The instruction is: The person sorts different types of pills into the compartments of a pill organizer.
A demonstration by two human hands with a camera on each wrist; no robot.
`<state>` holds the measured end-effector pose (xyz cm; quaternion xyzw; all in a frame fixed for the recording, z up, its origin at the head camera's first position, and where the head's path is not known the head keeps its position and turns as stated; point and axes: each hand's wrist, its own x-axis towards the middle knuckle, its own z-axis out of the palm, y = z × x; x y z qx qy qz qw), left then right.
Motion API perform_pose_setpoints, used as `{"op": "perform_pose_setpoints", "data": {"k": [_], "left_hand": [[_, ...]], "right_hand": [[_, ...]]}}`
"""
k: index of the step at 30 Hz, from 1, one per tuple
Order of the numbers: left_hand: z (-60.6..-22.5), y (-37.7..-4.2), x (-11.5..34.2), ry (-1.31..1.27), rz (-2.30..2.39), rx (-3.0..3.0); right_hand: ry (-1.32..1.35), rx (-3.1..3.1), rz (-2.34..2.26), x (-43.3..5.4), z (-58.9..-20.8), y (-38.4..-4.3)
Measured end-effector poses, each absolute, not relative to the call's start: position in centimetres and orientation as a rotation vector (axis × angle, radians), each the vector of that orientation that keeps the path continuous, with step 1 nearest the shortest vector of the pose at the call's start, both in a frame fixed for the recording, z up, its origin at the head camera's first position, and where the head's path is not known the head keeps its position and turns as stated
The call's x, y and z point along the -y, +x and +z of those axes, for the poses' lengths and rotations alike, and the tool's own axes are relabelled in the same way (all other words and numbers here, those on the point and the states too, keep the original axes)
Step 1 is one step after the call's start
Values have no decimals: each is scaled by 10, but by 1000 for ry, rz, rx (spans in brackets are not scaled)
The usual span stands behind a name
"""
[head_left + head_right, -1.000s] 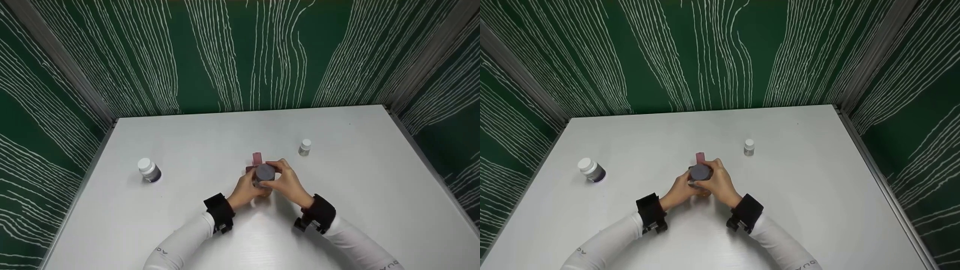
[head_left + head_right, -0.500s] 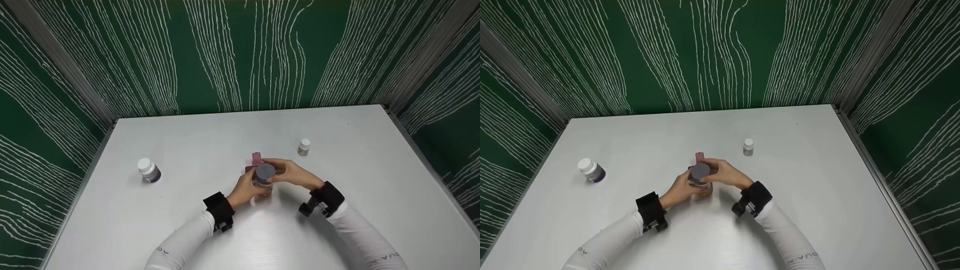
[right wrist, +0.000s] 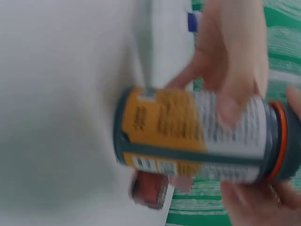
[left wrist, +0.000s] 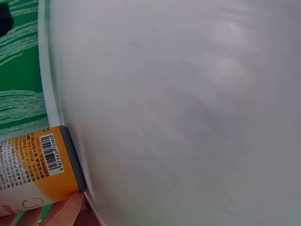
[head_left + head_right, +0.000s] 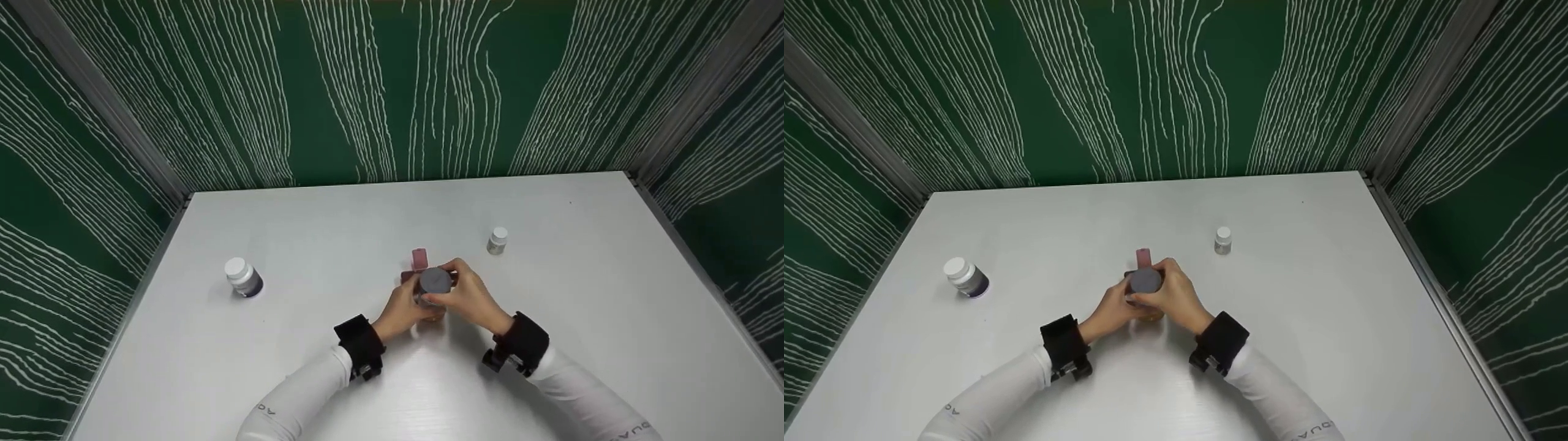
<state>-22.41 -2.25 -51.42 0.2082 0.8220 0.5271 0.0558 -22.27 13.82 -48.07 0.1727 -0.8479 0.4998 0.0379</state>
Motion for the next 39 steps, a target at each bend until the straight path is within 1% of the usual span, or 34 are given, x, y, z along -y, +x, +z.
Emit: {"op": "perform_pose_setpoints", "data": {"k": [3, 5, 10, 13, 16, 23, 26, 28, 33, 35, 37, 39], "left_hand": [[-515, -225, 23, 655, 1602, -2515], [-516, -225, 23, 655, 1600, -2523], [-516, -225, 21, 602, 1584, -2501], [-516, -224, 21, 576, 1589, -2480], [-515, -224, 21, 586, 1602, -2465], [-514, -224, 21, 590, 1599, -2477], [-513, -224, 21, 599, 1605, -2476], [-513, -224, 21, 610, 1610, -2479], [-514, -225, 21, 619, 1622, -2466], [-514, -226, 21, 626, 1638, -2440], [-515, -226, 21, 635, 1648, -2424], [-515, -226, 22, 643, 1653, -2424]], "right_hand": [[501, 2665, 1489, -135, -479, -217], [598, 2709, 1587, -140, -477, -219], [903, 2655, 1999, -161, -471, -233], [946, 2622, 1972, -164, -471, -237], [860, 2617, 1740, -157, -472, -234], [496, 2565, 1154, -129, -476, -217], [449, 2612, 1025, -127, -473, -216], [529, 2686, 1136, -133, -470, -219], [935, 2754, 1757, -157, -456, -232], [1055, 2714, 1922, -165, -458, -239], [1069, 2701, 2016, -168, -460, -242], [1035, 2680, 2006, -168, -469, -245]]}}
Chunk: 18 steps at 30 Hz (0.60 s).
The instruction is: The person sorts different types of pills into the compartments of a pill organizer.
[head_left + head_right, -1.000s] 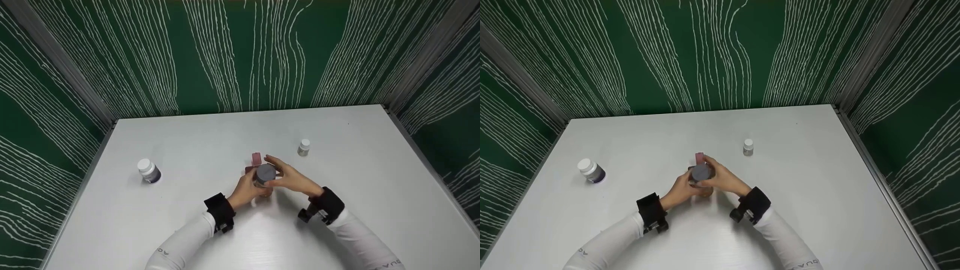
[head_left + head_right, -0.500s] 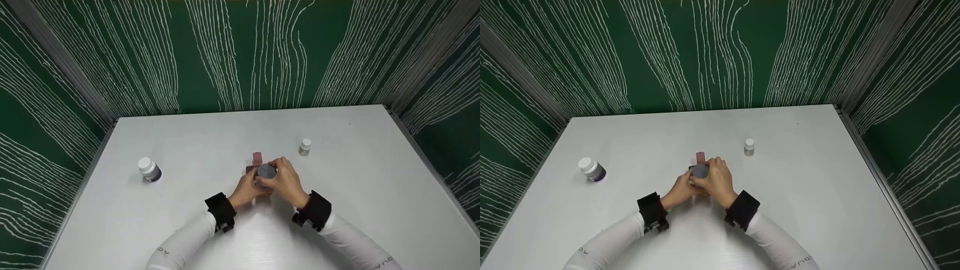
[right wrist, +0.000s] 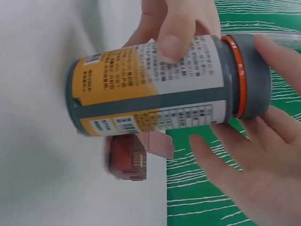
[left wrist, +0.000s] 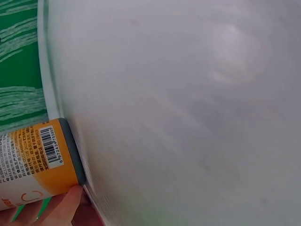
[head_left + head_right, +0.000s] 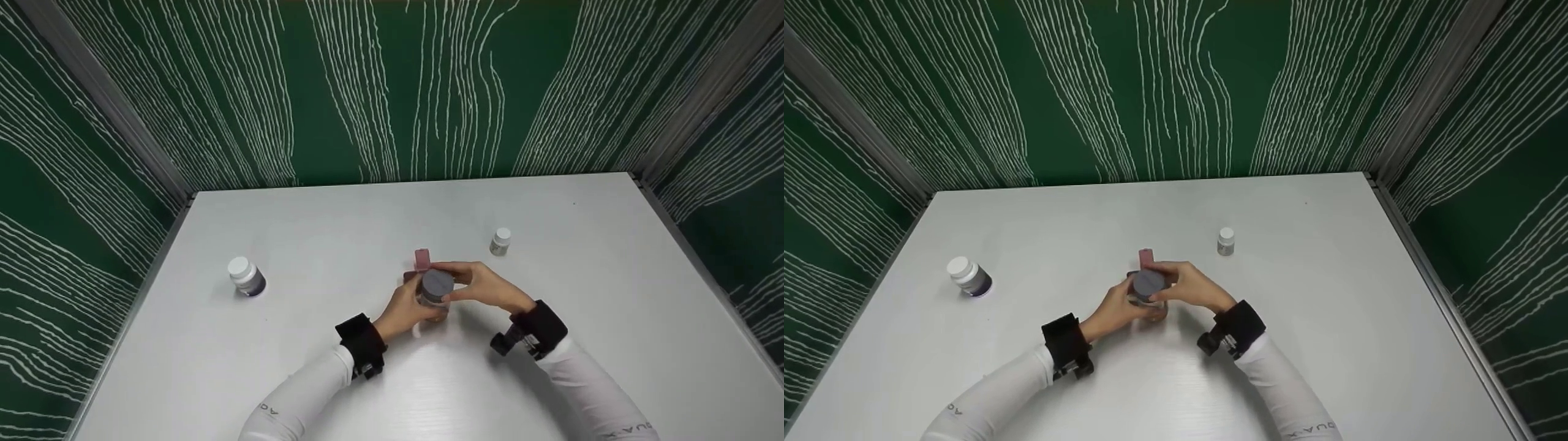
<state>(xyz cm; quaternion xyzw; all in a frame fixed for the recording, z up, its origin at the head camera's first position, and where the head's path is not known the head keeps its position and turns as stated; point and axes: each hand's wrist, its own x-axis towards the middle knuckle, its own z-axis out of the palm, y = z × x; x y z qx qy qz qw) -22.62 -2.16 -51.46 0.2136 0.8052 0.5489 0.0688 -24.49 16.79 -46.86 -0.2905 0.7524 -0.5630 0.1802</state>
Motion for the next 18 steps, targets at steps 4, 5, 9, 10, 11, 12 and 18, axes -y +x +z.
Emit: {"op": "perform_pose_setpoints", "data": {"k": [4, 5, 9, 10, 11, 12, 18], "left_hand": [[-513, -225, 21, 642, 1647, -2451], [-513, -225, 21, 636, 1637, -2457], [-513, -225, 22, 622, 1614, -2467], [-513, -225, 23, 622, 1610, -2466], [-514, -225, 23, 624, 1614, -2461], [-514, -225, 23, 635, 1621, -2461], [-516, -226, 23, 678, 1626, -2474]], "right_hand": [[-793, -2391, -1597, -157, -475, -239], [-777, -2476, -1597, -152, -476, -236], [-630, -2787, -1579, -134, -480, -224], [-582, -2840, -1569, -130, -480, -221], [-532, -2871, -1556, -127, -481, -219], [-496, -2876, -1543, -125, -481, -218], [-541, -2399, -1564, -144, -477, -225]]}}
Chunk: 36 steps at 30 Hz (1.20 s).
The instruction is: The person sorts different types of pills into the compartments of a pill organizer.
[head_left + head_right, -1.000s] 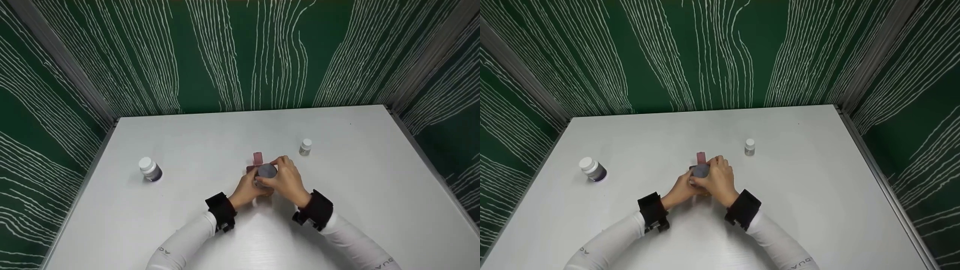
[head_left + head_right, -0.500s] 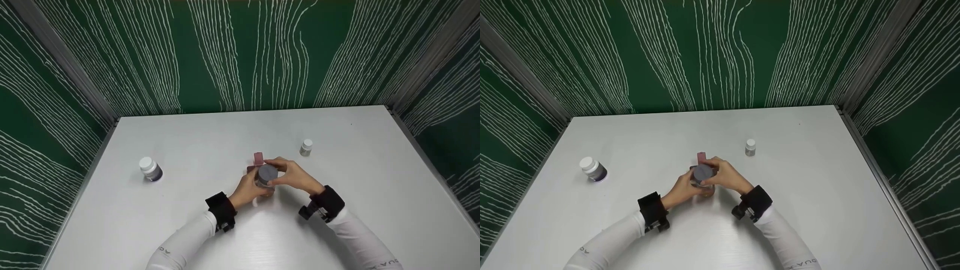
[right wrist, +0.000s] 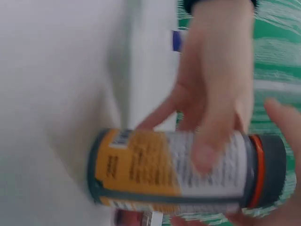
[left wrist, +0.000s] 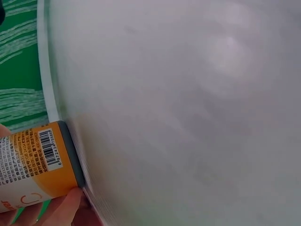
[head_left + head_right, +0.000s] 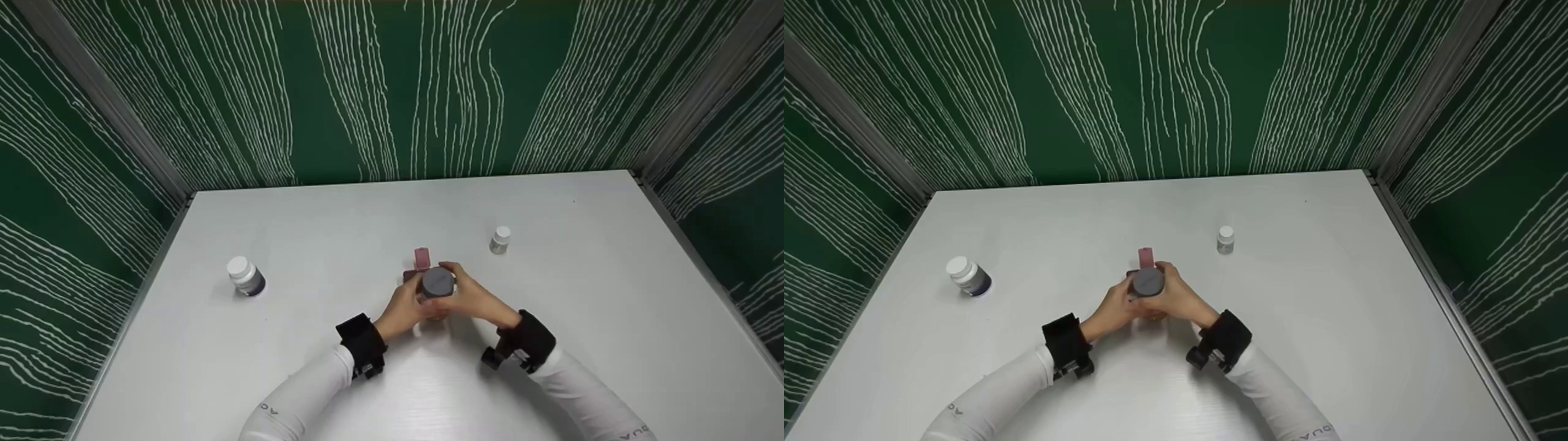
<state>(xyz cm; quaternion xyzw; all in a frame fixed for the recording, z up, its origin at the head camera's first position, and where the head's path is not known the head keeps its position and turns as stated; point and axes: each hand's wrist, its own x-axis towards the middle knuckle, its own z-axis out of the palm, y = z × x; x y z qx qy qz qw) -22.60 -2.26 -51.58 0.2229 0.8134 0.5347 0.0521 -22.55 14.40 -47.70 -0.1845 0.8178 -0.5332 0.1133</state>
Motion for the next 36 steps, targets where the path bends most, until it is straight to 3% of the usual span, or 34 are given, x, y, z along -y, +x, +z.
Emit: {"op": "perform_pose_setpoints", "data": {"k": [7, 18, 24, 32, 36], "left_hand": [[-515, -225, 21, 606, 1648, -2414], [-514, -224, 21, 631, 1630, -2447], [-512, -225, 20, 600, 1591, -2466], [-513, -226, 19, 583, 1620, -2449], [-512, -225, 20, 574, 1619, -2452]], "right_hand": [[-739, -2047, -1670, -171, -475, -240], [-512, -2677, -1764, -135, -485, -216], [-369, -2622, -1605, -137, -473, -213], [-799, -2150, -1567, -175, -468, -238], [-819, -2275, -1592, -170, -473, -238]]}}
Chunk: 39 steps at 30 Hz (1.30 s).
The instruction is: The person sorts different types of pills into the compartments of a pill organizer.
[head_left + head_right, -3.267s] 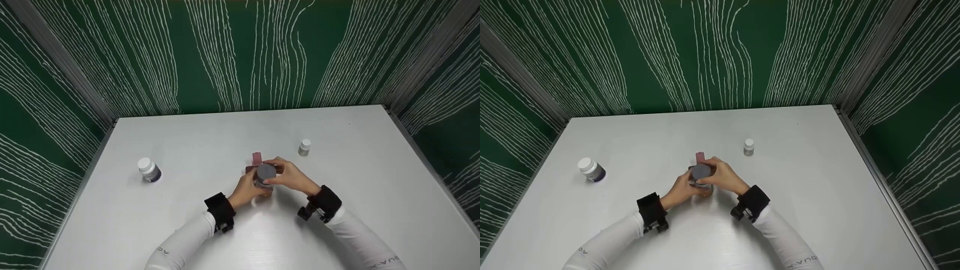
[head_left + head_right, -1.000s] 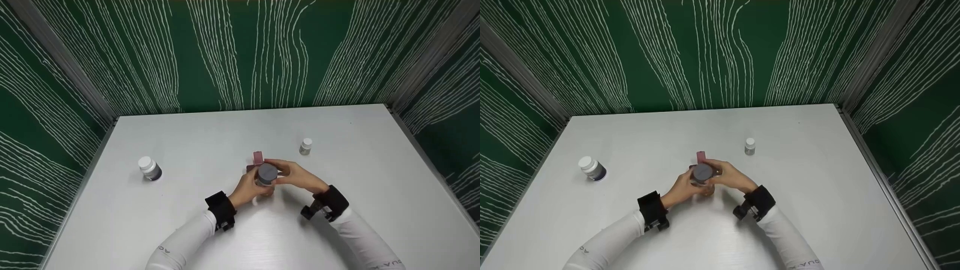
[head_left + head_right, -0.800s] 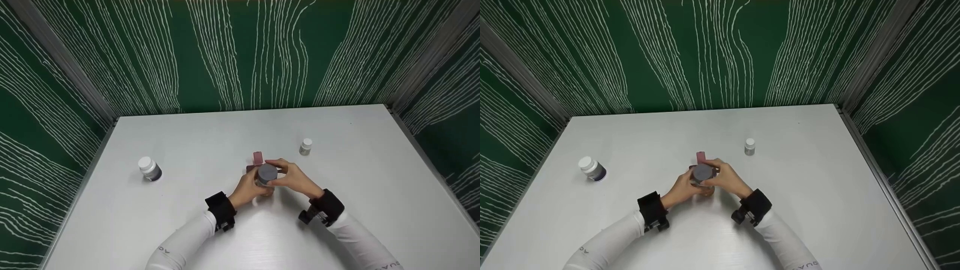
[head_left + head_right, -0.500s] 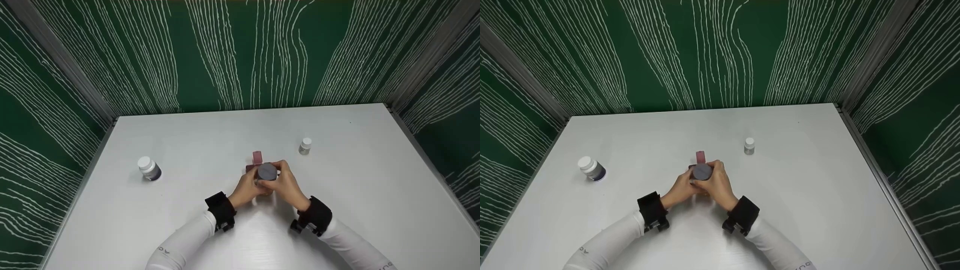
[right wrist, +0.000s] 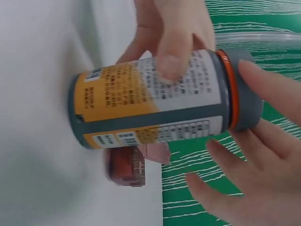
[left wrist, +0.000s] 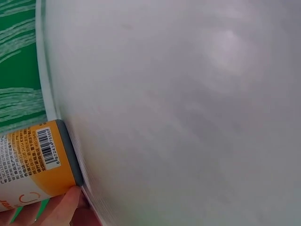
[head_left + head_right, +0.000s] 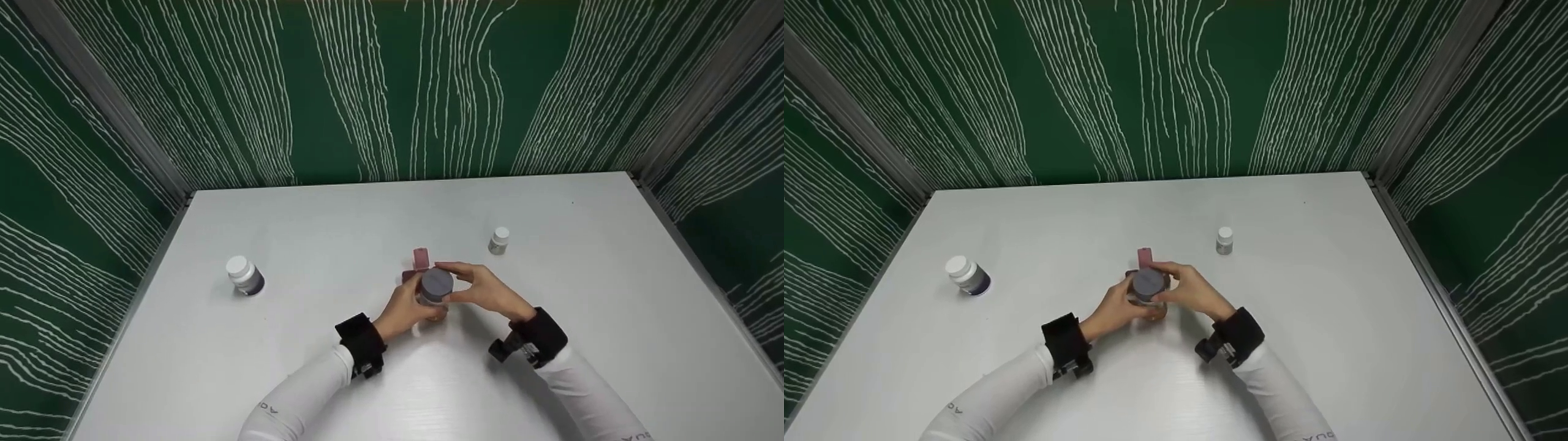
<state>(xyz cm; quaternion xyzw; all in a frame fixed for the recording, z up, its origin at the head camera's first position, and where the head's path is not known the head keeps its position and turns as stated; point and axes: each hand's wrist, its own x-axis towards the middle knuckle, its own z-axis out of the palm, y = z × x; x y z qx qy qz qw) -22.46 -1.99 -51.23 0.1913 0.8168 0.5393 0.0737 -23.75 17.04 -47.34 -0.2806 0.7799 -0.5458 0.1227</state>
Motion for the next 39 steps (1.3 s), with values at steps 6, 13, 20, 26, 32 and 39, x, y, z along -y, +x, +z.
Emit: {"op": "perform_pose_setpoints", "data": {"k": [6, 13, 20, 26, 32, 39], "left_hand": [[-513, -224, 19, 561, 1620, -2464], [-515, -224, 22, 659, 1608, -2495], [-512, -226, 22, 652, 1594, -2465], [-510, -225, 21, 633, 1604, -2423], [-512, -226, 21, 677, 1611, -2463], [-511, -227, 21, 686, 1572, -2458]], "right_hand": [[-650, -2581, -1679, -146, -470, -218], [-387, -2657, -1708, -127, -484, -211], [-671, -2220, -1578, -157, -473, -233], [-728, -2215, -1650, -164, -475, -236], [-531, -2509, -1756, -140, -484, -222], [-719, -2159, -1576, -158, -478, -232]]}}
